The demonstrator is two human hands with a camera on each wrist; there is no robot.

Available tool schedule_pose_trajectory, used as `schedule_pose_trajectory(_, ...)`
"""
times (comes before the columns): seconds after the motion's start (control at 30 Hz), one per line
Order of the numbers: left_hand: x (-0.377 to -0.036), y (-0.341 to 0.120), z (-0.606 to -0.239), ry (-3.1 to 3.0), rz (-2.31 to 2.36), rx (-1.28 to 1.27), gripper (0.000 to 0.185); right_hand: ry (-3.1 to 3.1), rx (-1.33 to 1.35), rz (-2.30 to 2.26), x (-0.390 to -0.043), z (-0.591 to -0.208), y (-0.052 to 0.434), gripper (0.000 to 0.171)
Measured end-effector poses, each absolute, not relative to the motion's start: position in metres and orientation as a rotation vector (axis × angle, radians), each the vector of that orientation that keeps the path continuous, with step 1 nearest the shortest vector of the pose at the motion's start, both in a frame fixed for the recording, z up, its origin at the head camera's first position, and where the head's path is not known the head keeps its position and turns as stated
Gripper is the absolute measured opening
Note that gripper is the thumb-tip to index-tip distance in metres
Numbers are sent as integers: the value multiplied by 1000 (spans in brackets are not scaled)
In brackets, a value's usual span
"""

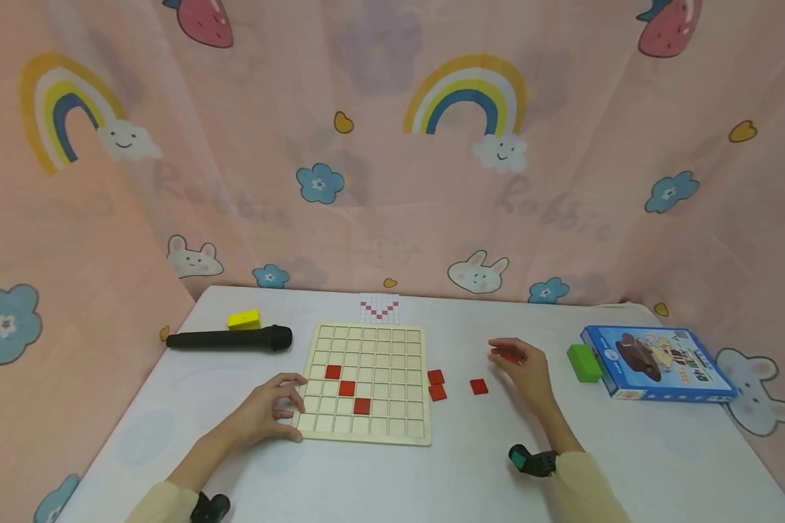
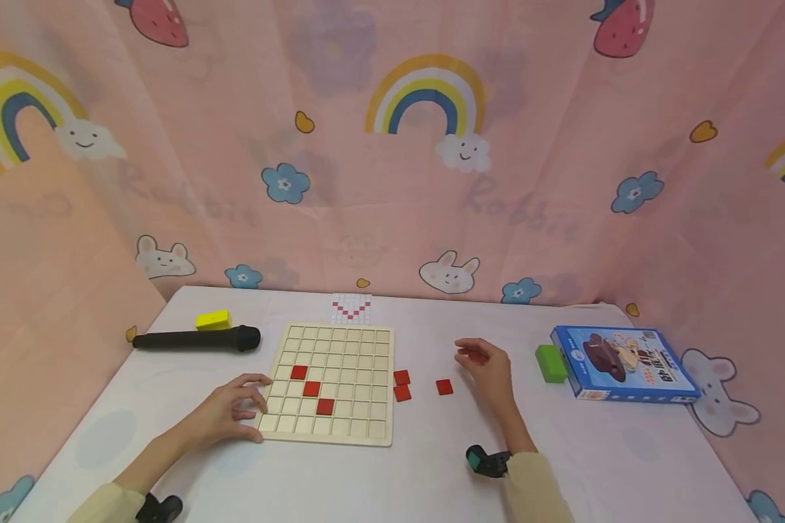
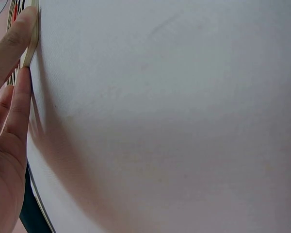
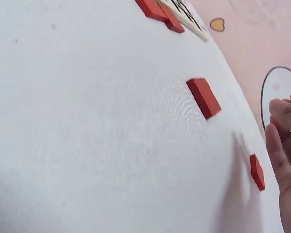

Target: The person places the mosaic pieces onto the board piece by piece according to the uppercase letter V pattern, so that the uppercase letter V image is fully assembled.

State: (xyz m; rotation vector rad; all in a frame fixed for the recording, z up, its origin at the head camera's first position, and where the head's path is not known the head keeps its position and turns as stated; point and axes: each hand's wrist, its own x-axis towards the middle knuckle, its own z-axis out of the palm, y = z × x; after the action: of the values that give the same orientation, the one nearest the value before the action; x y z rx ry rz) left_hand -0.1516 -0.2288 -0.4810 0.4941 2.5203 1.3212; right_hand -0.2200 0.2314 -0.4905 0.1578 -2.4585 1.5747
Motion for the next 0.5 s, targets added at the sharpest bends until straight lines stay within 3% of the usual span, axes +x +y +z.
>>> schedule_pose_trajectory(0.23, -151, -231, -480, 2518, 1327, 508, 35, -2538, -232, 1399, -221, -500, 248, 34)
schedule_pose_trajectory(0.5, -152, -230, -482, 2506, 1345, 501, 36, -2624, -344, 1404, -226, -504, 257, 40)
